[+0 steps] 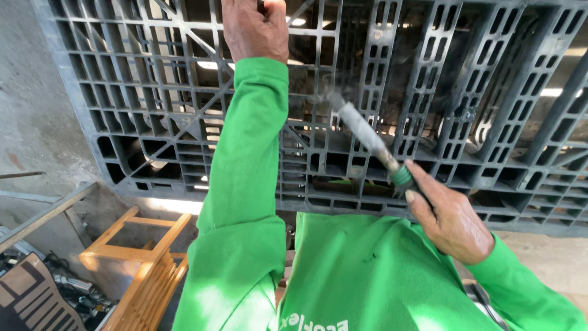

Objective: The person uses a hot air gun to melt and fuse sections of a gray plastic pallet, pressing the softened plastic with a cloth to smooth and join the material. The work is performed on a single pallet placed on a wooden support in a workshop.

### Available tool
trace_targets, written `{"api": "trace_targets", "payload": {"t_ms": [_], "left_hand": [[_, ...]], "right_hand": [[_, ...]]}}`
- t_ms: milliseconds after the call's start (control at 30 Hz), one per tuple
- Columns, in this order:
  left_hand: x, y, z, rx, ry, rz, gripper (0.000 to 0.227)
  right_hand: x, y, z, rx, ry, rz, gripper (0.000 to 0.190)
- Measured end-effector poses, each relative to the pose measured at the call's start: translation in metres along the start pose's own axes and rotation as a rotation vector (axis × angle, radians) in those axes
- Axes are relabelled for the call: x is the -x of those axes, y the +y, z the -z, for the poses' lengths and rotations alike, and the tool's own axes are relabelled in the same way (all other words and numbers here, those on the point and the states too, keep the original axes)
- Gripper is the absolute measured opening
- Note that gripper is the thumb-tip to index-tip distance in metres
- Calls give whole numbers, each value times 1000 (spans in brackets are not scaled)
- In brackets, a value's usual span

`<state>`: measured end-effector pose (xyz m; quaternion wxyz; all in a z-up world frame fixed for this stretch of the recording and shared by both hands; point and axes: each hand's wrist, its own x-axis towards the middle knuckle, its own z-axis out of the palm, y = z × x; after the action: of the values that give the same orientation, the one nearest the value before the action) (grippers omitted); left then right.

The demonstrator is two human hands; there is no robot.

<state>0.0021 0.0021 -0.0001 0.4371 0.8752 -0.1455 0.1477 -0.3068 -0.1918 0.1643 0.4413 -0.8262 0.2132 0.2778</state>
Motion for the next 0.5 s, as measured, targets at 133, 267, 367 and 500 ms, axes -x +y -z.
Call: {"api": "trace_targets", "payload": {"t_ms": [133,267,367,500], "left_hand": [[4,3,4,-78,-43,-10,30],[-3,7,0,35,8,48,13],[4,4,4,-99,-68,48,22],[-2,7,1,-57,-60,44,34]], "right_hand": [[3,3,-10,20,-19,-144,60],[5,-2,-18,26,119,222,56],[14,-9,-23,40,125,116,56],[18,-37,-19,126,174,121,56]]}}
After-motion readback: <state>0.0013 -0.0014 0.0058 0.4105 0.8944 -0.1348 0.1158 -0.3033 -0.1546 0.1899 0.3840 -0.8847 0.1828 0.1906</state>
